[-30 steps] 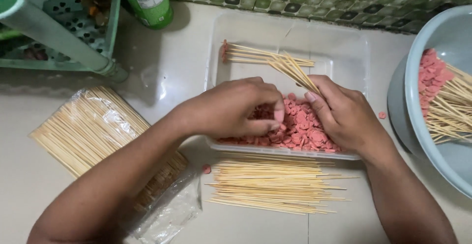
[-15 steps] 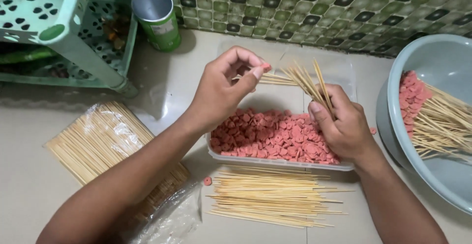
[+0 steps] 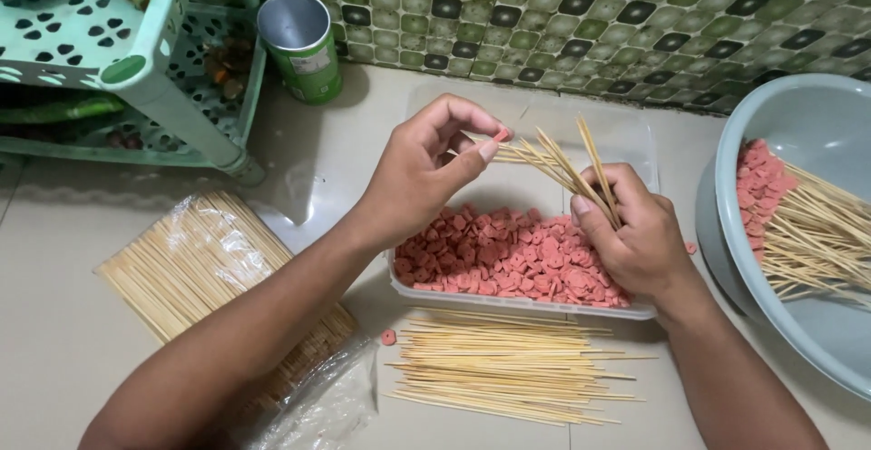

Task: The person is skewering small pink food pieces onto wooden skewers one by one.

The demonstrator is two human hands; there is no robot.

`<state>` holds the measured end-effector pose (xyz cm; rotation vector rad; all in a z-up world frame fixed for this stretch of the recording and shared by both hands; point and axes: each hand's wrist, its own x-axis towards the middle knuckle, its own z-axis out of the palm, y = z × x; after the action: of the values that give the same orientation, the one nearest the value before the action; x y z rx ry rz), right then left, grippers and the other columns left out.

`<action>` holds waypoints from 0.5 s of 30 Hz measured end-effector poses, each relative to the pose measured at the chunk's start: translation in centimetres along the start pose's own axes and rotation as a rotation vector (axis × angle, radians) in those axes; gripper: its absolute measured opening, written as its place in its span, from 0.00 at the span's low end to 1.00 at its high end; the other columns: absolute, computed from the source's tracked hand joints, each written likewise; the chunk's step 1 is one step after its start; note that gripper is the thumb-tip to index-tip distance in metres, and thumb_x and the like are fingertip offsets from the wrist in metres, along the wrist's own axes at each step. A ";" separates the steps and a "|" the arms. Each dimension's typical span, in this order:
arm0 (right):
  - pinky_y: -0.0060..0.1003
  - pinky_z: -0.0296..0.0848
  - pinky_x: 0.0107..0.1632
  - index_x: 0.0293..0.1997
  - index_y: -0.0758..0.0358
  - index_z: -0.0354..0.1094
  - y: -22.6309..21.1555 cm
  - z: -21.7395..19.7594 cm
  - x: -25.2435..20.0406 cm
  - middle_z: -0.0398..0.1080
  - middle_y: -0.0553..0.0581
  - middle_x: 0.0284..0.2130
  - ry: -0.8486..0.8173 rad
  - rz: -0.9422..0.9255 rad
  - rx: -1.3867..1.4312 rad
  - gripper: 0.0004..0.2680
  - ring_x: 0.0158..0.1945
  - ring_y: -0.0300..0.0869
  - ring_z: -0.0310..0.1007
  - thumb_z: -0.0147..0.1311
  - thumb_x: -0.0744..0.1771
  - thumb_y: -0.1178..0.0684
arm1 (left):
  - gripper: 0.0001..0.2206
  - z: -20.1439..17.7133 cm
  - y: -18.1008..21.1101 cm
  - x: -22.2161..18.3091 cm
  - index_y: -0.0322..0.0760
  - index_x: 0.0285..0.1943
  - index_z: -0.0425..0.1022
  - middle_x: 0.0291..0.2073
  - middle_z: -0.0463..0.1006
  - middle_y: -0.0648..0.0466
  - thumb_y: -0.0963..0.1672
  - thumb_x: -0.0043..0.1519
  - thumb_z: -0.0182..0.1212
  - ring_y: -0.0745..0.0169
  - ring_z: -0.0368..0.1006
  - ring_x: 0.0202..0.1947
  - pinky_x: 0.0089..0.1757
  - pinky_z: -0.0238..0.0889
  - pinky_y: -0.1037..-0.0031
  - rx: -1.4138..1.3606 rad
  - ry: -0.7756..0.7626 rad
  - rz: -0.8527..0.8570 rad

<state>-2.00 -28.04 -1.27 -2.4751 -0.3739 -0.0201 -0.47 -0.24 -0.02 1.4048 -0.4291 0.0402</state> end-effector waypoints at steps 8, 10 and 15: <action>0.37 0.57 0.28 0.46 0.57 0.64 0.3 0.2 -0.1 0.58 0.46 0.15 0.049 0.010 0.009 0.06 0.19 0.38 0.53 0.54 0.68 0.51 | 0.16 -0.3 0.4 0.1 0.37 0.66 0.71 0.55 0.78 0.51 0.44 0.69 0.54 0.66 0.73 0.50 0.46 0.73 0.77 0.054 -0.085 -0.005; 0.37 0.56 0.28 0.45 0.57 0.64 0.2 0.2 -0.2 0.58 0.46 0.15 0.054 0.022 0.008 0.06 0.19 0.38 0.53 0.54 0.68 0.51 | 0.16 -0.3 0.4 0.1 0.39 0.65 0.72 0.60 0.78 0.50 0.46 0.70 0.52 0.61 0.75 0.60 0.47 0.73 0.75 0.068 -0.105 -0.002; 0.37 0.66 0.30 0.48 0.58 0.64 0.2 0.1 -0.1 0.70 0.48 0.20 0.067 0.034 0.069 0.05 0.21 0.39 0.66 0.52 0.69 0.52 | 0.14 -0.3 0.3 0.2 0.39 0.62 0.74 0.56 0.78 0.54 0.46 0.69 0.53 0.67 0.74 0.47 0.47 0.71 0.76 0.075 -0.097 -0.029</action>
<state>-2.02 -28.19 -1.48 -2.4054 -0.2987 -0.0744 -0.32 0.10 0.27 1.4911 -0.4919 -0.0356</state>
